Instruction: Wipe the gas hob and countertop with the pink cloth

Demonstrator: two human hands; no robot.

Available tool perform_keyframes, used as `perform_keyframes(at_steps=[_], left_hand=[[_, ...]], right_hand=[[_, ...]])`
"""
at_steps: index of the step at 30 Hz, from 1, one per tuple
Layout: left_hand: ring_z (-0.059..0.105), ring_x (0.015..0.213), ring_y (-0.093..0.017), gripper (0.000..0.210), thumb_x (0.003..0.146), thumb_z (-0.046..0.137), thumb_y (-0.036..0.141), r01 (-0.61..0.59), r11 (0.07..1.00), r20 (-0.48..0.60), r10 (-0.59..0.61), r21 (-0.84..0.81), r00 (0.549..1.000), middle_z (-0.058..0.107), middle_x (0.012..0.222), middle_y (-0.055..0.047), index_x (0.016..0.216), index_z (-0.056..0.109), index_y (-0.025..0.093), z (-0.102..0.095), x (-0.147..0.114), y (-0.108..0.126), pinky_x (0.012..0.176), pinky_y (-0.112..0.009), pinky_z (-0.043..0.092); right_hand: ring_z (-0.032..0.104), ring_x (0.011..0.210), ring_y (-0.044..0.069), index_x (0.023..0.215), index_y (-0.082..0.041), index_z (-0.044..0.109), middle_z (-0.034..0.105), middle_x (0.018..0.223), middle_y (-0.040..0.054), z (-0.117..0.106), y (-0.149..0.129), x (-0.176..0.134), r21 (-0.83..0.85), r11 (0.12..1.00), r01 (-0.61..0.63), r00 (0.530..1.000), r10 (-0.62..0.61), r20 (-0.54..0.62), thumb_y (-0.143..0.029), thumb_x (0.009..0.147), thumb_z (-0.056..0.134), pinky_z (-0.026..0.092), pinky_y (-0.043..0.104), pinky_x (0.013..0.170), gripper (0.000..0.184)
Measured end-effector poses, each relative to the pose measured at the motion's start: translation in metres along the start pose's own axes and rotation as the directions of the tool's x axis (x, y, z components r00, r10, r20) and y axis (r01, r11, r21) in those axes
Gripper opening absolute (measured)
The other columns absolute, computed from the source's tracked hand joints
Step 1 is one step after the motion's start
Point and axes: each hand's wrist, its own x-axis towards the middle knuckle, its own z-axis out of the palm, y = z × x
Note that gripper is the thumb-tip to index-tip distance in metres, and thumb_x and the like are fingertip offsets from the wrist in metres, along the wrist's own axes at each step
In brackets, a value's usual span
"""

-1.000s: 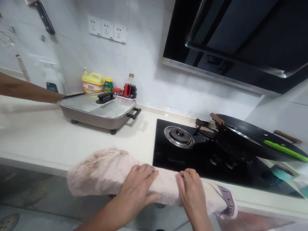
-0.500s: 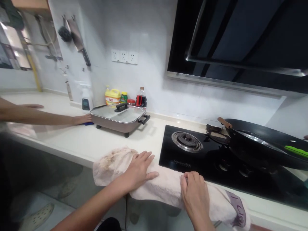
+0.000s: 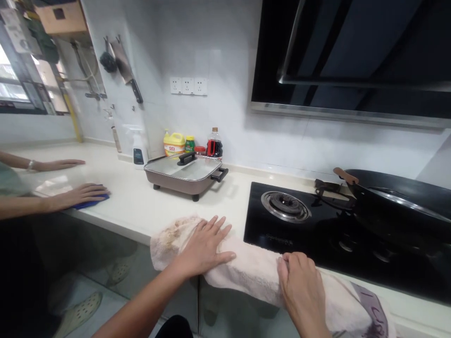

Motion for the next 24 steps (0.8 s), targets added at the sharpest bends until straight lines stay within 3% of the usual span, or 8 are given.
perform_keyframes(at_steps=[14, 20, 24], left_hand=[[0.024, 0.156, -0.036, 0.083, 0.09, 0.043, 0.082, 0.026, 0.999, -0.049, -0.027, -0.021, 0.998, 0.031, 0.168, -0.012, 0.156, 0.043, 0.031, 0.0017, -0.0044, 0.0031, 0.124, -0.062, 0.019], [0.025, 0.156, -0.036, 0.059, 0.097, 0.041, 0.073, -0.037, 0.999, -0.035, 0.037, 0.009, 0.999, 0.032, 0.169, -0.005, 0.147, 0.052, 0.045, -0.0023, -0.0043, 0.0029, 0.121, -0.066, 0.023], [0.026, 0.156, -0.036, 0.054, 0.099, 0.042, 0.071, -0.046, 0.999, 0.008, 0.046, -0.002, 0.999, 0.033, 0.169, -0.003, 0.145, 0.055, 0.047, -0.0053, -0.0032, 0.0034, 0.12, -0.069, 0.022]], right_hand=[[0.056, 0.087, 0.028, 0.099, -0.02, 0.063, 0.063, 0.099, 0.0114, 0.0007, 0.0045, -0.002, -0.022, 1.0, 0.013, 1.0, -0.013, 0.005, -0.053, 0.103, 0.031, 0.044, 0.043, 0.077, 0.046], [0.056, 0.087, 0.027, 0.101, -0.02, 0.063, 0.064, 0.1, 0.0116, -0.0006, 0.0044, -0.0018, -0.018, 0.999, 0.029, 1.0, -0.029, 0.005, -0.052, 0.103, 0.031, 0.044, 0.042, 0.077, 0.046], [0.056, 0.087, 0.028, 0.1, -0.019, 0.064, 0.064, 0.099, 0.0119, 0.0, 0.0052, -0.002, -0.031, 0.999, 0.041, 0.999, -0.041, -0.004, -0.051, 0.103, 0.031, 0.044, 0.043, 0.077, 0.046]])
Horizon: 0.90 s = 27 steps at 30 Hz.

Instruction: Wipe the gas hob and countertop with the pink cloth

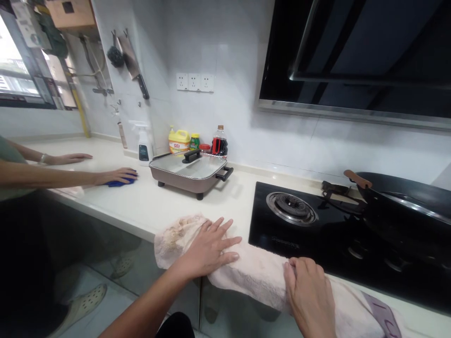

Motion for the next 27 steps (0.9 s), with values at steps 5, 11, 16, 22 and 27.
perform_keyframes(at_steps=[5, 11, 16, 22, 27], left_hand=[[0.032, 0.153, -0.037, 0.057, 0.1, 0.037, 0.072, -0.006, 1.0, 0.018, 0.007, -0.029, 1.0, 0.039, 0.166, -0.003, 0.147, 0.054, 0.044, -0.001, -0.001, 0.001, 0.121, -0.069, 0.021], [0.035, 0.152, -0.038, 0.059, 0.099, 0.037, 0.073, -0.02, 0.998, -0.005, 0.02, -0.064, 1.0, 0.046, 0.161, -0.004, 0.146, 0.055, 0.043, 0.001, -0.002, 0.0, 0.121, -0.07, 0.02], [0.037, 0.15, -0.038, 0.057, 0.097, 0.041, 0.073, -0.031, 0.996, -0.03, 0.029, -0.083, 0.999, 0.052, 0.157, -0.002, 0.143, 0.057, 0.043, 0.004, -0.001, -0.001, 0.12, -0.069, 0.022], [0.037, 0.15, -0.039, 0.056, 0.097, 0.044, 0.073, -0.027, 0.994, -0.044, 0.023, -0.106, 0.999, 0.051, 0.158, -0.001, 0.143, 0.058, 0.043, 0.006, -0.002, -0.001, 0.12, -0.07, 0.021], [0.037, 0.15, -0.04, 0.057, 0.096, 0.044, 0.074, -0.023, 0.991, -0.045, 0.017, -0.131, 0.999, 0.051, 0.158, -0.002, 0.142, 0.058, 0.043, 0.007, -0.002, -0.001, 0.12, -0.071, 0.02]], right_hand=[[0.057, 0.09, 0.027, 0.1, -0.02, 0.064, 0.064, 0.099, 0.0112, -0.003, 0.001, -0.001, 0.006, 1.0, -0.002, 0.999, 0.002, 0.041, -0.048, 0.103, 0.032, 0.045, 0.042, 0.078, 0.043], [0.058, 0.092, 0.028, 0.101, -0.02, 0.064, 0.064, 0.1, 0.0113, -0.004, 0.004, -0.001, 0.015, 1.0, -0.01, 0.998, 0.009, 0.069, -0.049, 0.103, 0.031, 0.045, 0.043, 0.079, 0.043], [0.057, 0.091, 0.028, 0.1, -0.021, 0.063, 0.064, 0.101, 0.0114, -0.003, 0.007, -0.002, 0.021, 1.0, -0.007, 0.997, 0.005, 0.071, -0.052, 0.103, 0.031, 0.045, 0.043, 0.08, 0.045], [0.058, 0.089, 0.028, 0.099, -0.021, 0.064, 0.065, 0.1, 0.0113, 0.001, 0.011, -0.001, 0.008, 1.0, -0.009, 0.996, 0.008, 0.087, -0.051, 0.102, 0.03, 0.044, 0.043, 0.079, 0.045], [0.058, 0.089, 0.028, 0.098, -0.021, 0.066, 0.065, 0.099, 0.0112, 0.002, 0.015, 0.0, 0.026, 0.999, -0.025, 0.994, 0.022, 0.104, -0.054, 0.101, 0.031, 0.044, 0.043, 0.079, 0.048]])
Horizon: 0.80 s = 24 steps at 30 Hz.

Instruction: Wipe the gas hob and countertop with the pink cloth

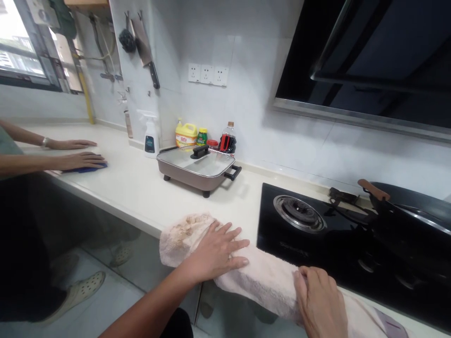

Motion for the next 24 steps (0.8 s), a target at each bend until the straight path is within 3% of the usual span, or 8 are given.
perform_keyframes(at_steps=[24], left_hand=[[0.047, 0.144, -0.035, 0.052, 0.099, 0.044, 0.069, -0.047, 0.994, -0.039, 0.051, 0.099, 0.998, 0.056, 0.153, -0.002, 0.14, 0.06, 0.041, -0.0041, -0.0001, 0.0017, 0.118, -0.065, 0.028]], right_hand=[[0.057, 0.09, 0.028, 0.099, -0.02, 0.066, 0.065, 0.102, 0.0121, -0.0052, -0.0048, -0.0009, -0.008, 1.0, -0.023, 1.0, 0.023, 0.013, -0.055, 0.101, 0.029, 0.045, 0.042, 0.076, 0.051]])
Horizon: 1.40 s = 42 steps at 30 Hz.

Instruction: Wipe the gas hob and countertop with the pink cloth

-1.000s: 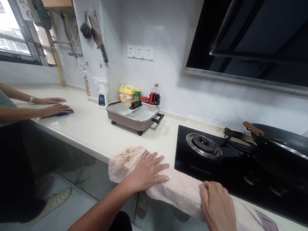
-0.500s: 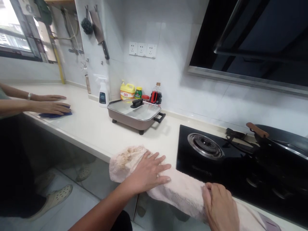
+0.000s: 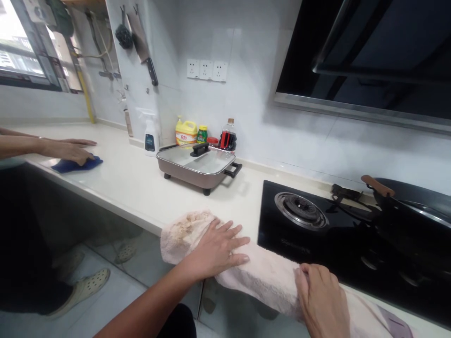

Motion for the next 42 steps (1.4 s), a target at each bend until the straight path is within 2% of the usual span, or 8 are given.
perform_keyframes(at_steps=[7, 26, 34, 42], left_hand=[[0.041, 0.148, -0.037, 0.053, 0.099, 0.045, 0.069, 0.032, 0.998, 0.045, -0.03, -0.054, 0.999, 0.053, 0.156, -0.003, 0.141, 0.059, 0.04, -0.0018, -0.0001, 0.001, 0.12, -0.067, 0.022], [0.045, 0.145, -0.036, 0.054, 0.098, 0.046, 0.07, 0.035, 0.998, 0.025, -0.034, -0.044, 0.999, 0.055, 0.154, -0.003, 0.139, 0.062, 0.039, -0.003, -0.0004, 0.0026, 0.12, -0.063, 0.024], [0.048, 0.141, -0.035, 0.053, 0.098, 0.047, 0.069, 0.005, 1.0, -0.02, -0.005, 0.011, 1.0, 0.059, 0.15, -0.002, 0.138, 0.063, 0.039, 0.0003, -0.0005, 0.0014, 0.119, -0.06, 0.028], [0.047, 0.143, -0.036, 0.054, 0.098, 0.045, 0.07, 0.009, 1.0, -0.007, -0.009, -0.006, 1.0, 0.056, 0.153, -0.004, 0.14, 0.062, 0.038, -0.0008, -0.0008, 0.0017, 0.119, -0.063, 0.027]], right_hand=[[0.057, 0.09, 0.028, 0.098, -0.021, 0.066, 0.065, 0.101, 0.0117, -0.0002, -0.0015, 0.0004, 0.008, 1.0, -0.013, 1.0, 0.013, -0.003, -0.054, 0.101, 0.031, 0.045, 0.042, 0.075, 0.049], [0.057, 0.089, 0.028, 0.099, -0.021, 0.065, 0.065, 0.101, 0.0116, 0.0016, 0.0007, -0.0006, -0.012, 1.0, 0.015, 1.0, -0.015, -0.017, -0.052, 0.101, 0.031, 0.044, 0.042, 0.076, 0.047], [0.058, 0.09, 0.028, 0.099, -0.021, 0.065, 0.065, 0.1, 0.0113, -0.0004, -0.0018, -0.0001, 0.001, 1.0, 0.003, 1.0, -0.003, -0.005, -0.052, 0.102, 0.03, 0.044, 0.042, 0.076, 0.047], [0.057, 0.089, 0.028, 0.099, -0.022, 0.065, 0.065, 0.102, 0.0111, -0.0028, -0.0056, -0.0005, 0.015, 1.0, -0.013, 1.0, 0.013, -0.006, -0.053, 0.101, 0.031, 0.044, 0.042, 0.076, 0.047]])
